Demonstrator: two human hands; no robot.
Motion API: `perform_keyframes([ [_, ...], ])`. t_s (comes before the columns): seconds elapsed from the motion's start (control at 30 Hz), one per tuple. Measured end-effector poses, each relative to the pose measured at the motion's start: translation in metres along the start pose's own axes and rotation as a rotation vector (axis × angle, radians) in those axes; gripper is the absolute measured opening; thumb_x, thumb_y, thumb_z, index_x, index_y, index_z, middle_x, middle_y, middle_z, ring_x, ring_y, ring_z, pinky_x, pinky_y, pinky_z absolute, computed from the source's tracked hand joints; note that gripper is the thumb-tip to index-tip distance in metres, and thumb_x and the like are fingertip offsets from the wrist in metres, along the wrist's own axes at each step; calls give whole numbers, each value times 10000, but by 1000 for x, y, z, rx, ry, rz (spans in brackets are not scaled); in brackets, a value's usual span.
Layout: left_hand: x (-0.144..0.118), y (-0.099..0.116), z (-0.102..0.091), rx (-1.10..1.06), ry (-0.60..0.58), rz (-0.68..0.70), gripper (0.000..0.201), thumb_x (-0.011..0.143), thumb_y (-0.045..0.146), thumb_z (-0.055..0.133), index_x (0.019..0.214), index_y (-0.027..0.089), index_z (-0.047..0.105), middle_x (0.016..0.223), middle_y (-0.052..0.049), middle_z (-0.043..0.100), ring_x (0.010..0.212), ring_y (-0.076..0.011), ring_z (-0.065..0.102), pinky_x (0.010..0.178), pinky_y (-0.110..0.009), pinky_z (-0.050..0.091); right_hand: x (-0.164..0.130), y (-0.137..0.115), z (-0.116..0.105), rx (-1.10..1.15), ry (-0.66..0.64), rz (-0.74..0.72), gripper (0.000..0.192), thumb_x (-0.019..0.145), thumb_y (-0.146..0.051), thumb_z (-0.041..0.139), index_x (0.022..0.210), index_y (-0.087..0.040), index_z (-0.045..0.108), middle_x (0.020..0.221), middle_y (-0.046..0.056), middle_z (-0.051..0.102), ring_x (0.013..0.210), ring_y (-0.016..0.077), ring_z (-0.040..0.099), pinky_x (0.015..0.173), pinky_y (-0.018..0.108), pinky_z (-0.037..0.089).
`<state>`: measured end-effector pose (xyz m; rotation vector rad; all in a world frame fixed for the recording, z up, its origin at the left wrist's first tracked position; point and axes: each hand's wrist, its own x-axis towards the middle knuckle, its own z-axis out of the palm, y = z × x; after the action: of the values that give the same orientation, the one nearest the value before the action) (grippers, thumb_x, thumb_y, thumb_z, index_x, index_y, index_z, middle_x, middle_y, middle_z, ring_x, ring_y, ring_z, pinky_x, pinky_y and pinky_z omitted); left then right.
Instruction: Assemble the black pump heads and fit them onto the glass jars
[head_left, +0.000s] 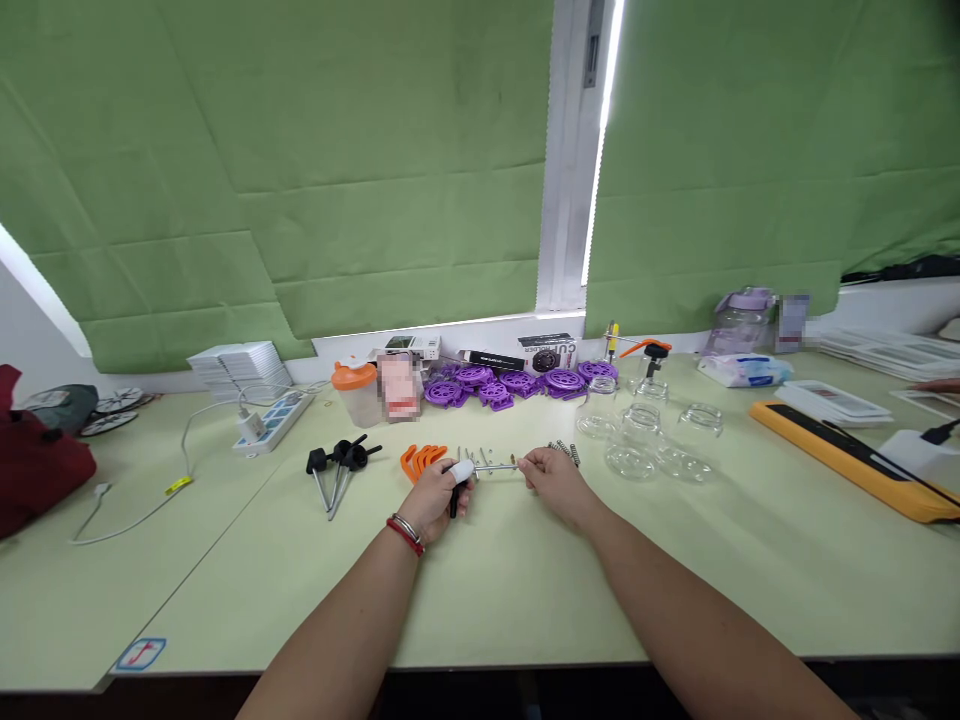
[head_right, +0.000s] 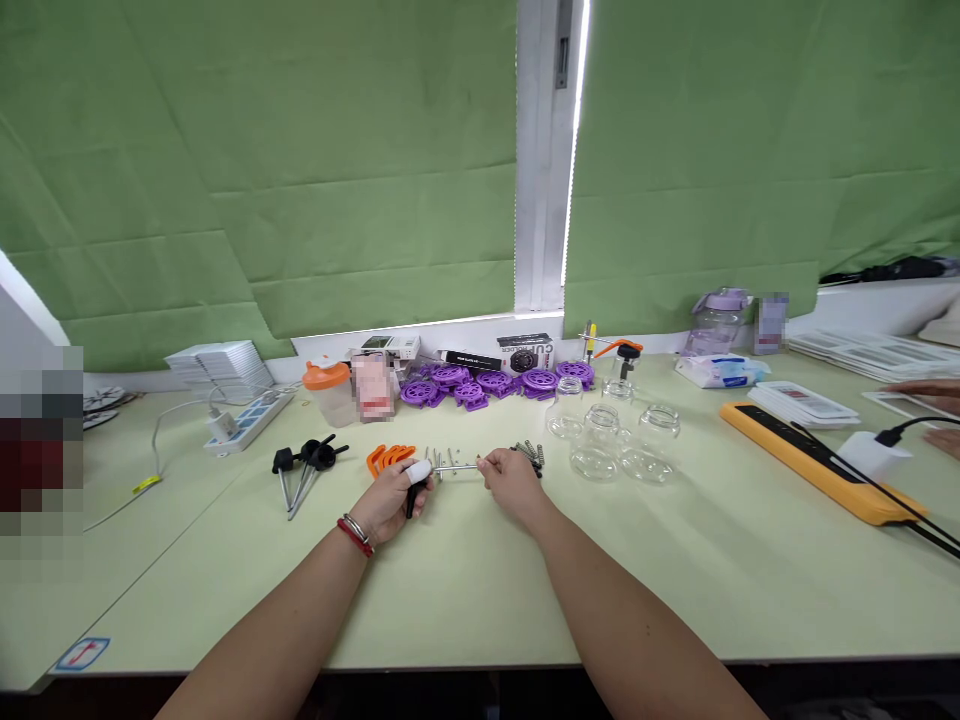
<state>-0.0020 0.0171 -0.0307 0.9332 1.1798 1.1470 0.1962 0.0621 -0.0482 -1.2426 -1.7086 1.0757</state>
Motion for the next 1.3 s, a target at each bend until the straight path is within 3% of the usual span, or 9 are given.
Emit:
perform_keyframes([
  [0.27,0,-1,-1,0,-1,-4,259,712,356,668,766,171,496,669,7,553,427,-57,431,338,-186,316,1,3,0,-10,3,11,377,814,-503,464,612,-191,531,553,-6,532,485,116,400,498,244,309],
  [0.43,1,-1,-1,3,9,1,276,703,366,681,765,166,501,672,8,552,429,-53,439,342,-181,325,0,2,1,96,-7,22,225,781,-420,528,763,-198,562,594,-18,541,553,131,474,548,249,358],
  [0.57,1,-2,-1,4,1,4,262,715,362,670,762,167,500,667,8,554,426,-54,437,340,-184,325,0,2,1,96,-17,16,146,757,-340,540,766,-195,555,598,-23,533,555,125,468,551,248,355],
  [0.97,3,-4,-2,-3,-17,14,254,717,351,668,774,168,502,661,11,555,425,-60,445,330,-190,331,2,3,0,-28,-13,15,344,813,-472,463,616,-194,510,564,-8,537,490,116,395,504,250,310],
  [1.17,3,-4,-2,-1,-19,19,271,719,374,670,759,167,500,672,8,558,427,-56,444,332,-188,328,2,4,0,-5,-5,26,367,811,-518,462,659,-193,542,577,-2,555,499,122,418,511,259,328],
  [1.3,3,-3,-2,-13,-13,16,277,719,383,671,759,170,498,670,10,559,426,-53,442,340,-186,328,0,3,0,71,10,20,266,789,-465,513,775,-203,556,579,-20,535,540,132,464,536,256,356],
])
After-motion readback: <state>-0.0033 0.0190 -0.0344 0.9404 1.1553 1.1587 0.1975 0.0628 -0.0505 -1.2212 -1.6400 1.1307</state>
